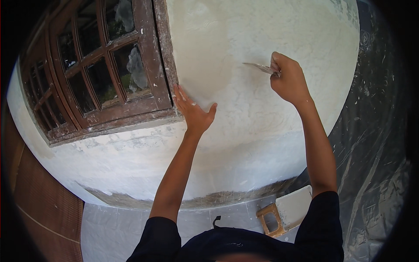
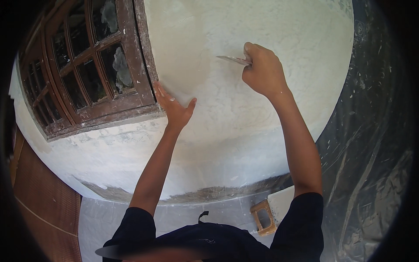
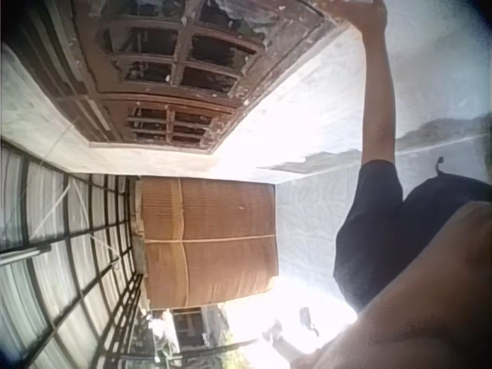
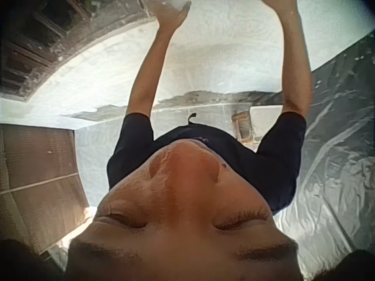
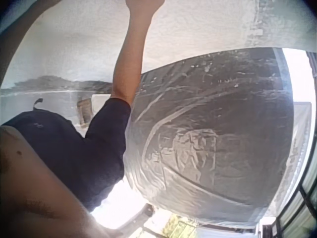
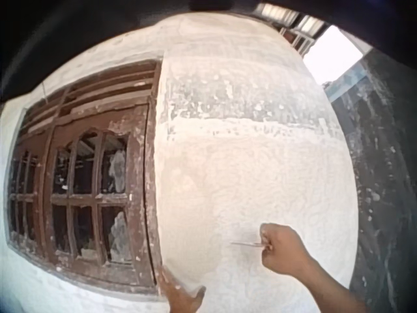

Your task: The person applies wall putty to a wall using a putty knife.

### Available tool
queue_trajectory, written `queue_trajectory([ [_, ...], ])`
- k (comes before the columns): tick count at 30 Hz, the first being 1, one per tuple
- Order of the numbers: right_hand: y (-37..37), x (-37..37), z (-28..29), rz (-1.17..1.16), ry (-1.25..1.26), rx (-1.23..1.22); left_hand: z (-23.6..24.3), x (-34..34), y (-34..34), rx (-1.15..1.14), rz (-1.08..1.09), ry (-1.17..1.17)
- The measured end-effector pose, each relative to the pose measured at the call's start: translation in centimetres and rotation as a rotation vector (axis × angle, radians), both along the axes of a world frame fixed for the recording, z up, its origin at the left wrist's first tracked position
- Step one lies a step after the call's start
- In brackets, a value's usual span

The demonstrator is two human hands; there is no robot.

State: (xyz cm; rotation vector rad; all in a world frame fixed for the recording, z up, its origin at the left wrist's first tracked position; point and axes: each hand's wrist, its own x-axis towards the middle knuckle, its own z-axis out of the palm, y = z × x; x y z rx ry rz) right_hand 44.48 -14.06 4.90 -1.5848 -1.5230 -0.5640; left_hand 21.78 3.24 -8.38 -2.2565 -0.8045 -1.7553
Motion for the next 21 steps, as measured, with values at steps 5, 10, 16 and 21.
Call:
queue_trajectory([
  [5,2.3,-1.2,1.7,0.373,0.074,-0.027,-0.2,-0.3,0.2,-0.015,-0.047,0.006],
  [10,5.2,-2.4,1.8,0.517,0.089,-0.053,0.0,-0.6,-0.3,-0.104,-0.027,0.043],
  [16,7.3,-2.3,2.2,0.528,0.002,-0.106,0.3,-0.4,-0.7,-0.12,0.023,0.055],
  [21,8.0,-1.7,3.4,0.486,0.133,0.246,0.0,-0.5,-0.4,-0.096,0.01,0.041],
])
